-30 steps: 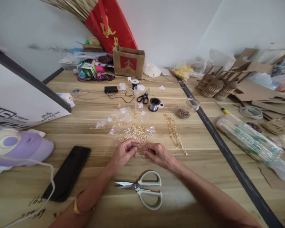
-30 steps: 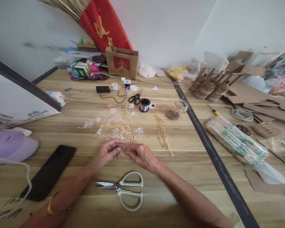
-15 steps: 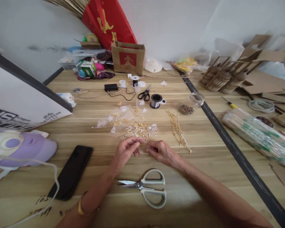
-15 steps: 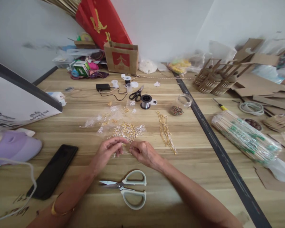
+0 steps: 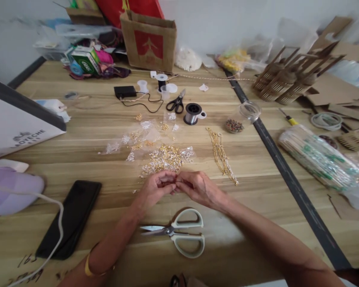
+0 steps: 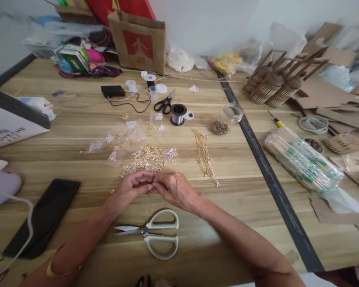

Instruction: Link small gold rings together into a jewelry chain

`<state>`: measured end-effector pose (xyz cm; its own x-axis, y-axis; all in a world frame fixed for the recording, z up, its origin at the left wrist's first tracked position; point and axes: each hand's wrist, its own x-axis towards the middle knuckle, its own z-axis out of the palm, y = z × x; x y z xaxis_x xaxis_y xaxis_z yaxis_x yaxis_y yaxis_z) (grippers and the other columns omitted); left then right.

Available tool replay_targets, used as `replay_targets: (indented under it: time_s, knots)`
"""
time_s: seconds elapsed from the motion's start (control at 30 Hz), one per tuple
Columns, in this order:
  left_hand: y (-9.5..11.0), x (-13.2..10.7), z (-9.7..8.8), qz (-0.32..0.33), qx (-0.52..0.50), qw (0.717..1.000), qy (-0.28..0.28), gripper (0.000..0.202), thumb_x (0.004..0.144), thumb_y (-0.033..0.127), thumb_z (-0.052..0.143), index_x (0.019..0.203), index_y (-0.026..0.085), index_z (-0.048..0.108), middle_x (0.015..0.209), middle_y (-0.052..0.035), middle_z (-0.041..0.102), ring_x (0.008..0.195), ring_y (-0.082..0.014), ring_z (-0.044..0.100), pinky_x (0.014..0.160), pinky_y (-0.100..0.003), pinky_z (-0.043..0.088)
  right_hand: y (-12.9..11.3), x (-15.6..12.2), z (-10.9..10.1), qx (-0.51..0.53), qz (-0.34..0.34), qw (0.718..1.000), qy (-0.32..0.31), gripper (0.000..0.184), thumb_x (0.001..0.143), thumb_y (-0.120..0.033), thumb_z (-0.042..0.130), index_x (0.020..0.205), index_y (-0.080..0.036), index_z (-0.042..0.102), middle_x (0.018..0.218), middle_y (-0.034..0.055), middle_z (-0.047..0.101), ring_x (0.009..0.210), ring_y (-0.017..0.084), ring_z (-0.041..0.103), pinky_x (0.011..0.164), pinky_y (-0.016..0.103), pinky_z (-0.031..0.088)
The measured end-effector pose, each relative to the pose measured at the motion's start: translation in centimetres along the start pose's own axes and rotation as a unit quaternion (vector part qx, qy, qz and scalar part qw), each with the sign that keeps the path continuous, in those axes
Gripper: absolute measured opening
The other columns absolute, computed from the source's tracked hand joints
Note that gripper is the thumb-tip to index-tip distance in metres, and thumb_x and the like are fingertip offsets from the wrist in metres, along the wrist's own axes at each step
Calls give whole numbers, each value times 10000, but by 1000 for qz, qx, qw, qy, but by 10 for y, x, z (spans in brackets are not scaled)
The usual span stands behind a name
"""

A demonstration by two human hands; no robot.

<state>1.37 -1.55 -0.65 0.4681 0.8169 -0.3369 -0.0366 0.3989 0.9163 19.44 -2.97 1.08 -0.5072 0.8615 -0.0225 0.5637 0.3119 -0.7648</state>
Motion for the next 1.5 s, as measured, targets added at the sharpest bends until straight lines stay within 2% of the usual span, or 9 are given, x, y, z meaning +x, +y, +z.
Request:
replay_targets:
  time_s: [0.27, 0.47, 0.67, 0.83, 1.03, 1.17, 1.33, 1.5]
  knots:
    - [-4, 1, 1, -9, -5, 1000, -10, 272, 629, 264, 759, 801, 129, 596, 680, -23, 676, 625, -140, 640, 568, -232, 485, -3, -3, 1, -20, -3, 1000, 10, 149, 920, -187, 460, 878, -161, 601, 728, 12, 617, 593, 89, 513, 569, 196, 341]
    - [-6, 1, 3, -25, 10, 999, 33, 299, 606, 325, 775, 750, 125, 605, 607, -12, 664, 542, -139, 635, 530, -244, 506, -2, -2, 0, -24, 17, 1000, -10, 155, 924, -220, 460, 850, -160, 583, 705, 19, 603, 585, 92, 506, 567, 203, 336]
    - [-6, 2, 5, 11, 30, 998, 48, 249, 662, 346, 739, 699, 126, 628, 543, -6, 639, 506, -120, 595, 520, -231, 490, -4, -2, -12, 1, 33, 999, -12, 154, 916, -271, 484, 852, -158, 568, 633, -23, 528, 532, 80, 430, 526, 196, 312]
    - [-1, -1, 7, 30, 29, 998, 45, 222, 689, 328, 714, 675, 124, 629, 539, -2, 617, 503, -103, 554, 514, -213, 459, -3, -5, -20, -15, 21, 1000, -18, 84, 865, -214, 535, 839, -160, 594, 597, -45, 491, 505, 67, 393, 501, 187, 290]
    - [2, -4, 5, 57, 17, 995, 80, 240, 709, 358, 690, 678, 126, 639, 585, -8, 621, 517, -98, 537, 511, -206, 435, -2, -3, -16, -50, -9, 999, -2, 128, 850, -153, 536, 765, -155, 632, 664, -7, 563, 547, 79, 436, 530, 195, 308]
    - [1, -5, 4, 55, 30, 993, 99, 234, 677, 348, 705, 655, 128, 628, 515, 18, 575, 486, -90, 509, 488, -198, 414, -1, -3, -13, -57, -13, 998, 8, 127, 843, -131, 541, 756, -155, 631, 711, 10, 582, 591, 93, 486, 552, 196, 327]
    - [1, -4, 2, 49, 31, 991, 118, 228, 621, 327, 737, 664, 128, 634, 475, 32, 556, 439, -85, 488, 456, -200, 400, 1, -3, -11, -80, -25, 996, 18, 132, 835, -120, 543, 725, -155, 609, 699, 4, 561, 583, 94, 474, 547, 200, 318]
    - [-2, -3, 0, 52, 29, 992, 112, 240, 600, 331, 752, 688, 133, 650, 494, 28, 575, 448, -90, 504, 465, -206, 413, -1, -2, -9, -81, -22, 996, 14, 148, 833, -117, 532, 710, -156, 606, 682, 4, 572, 576, 94, 471, 540, 198, 315]
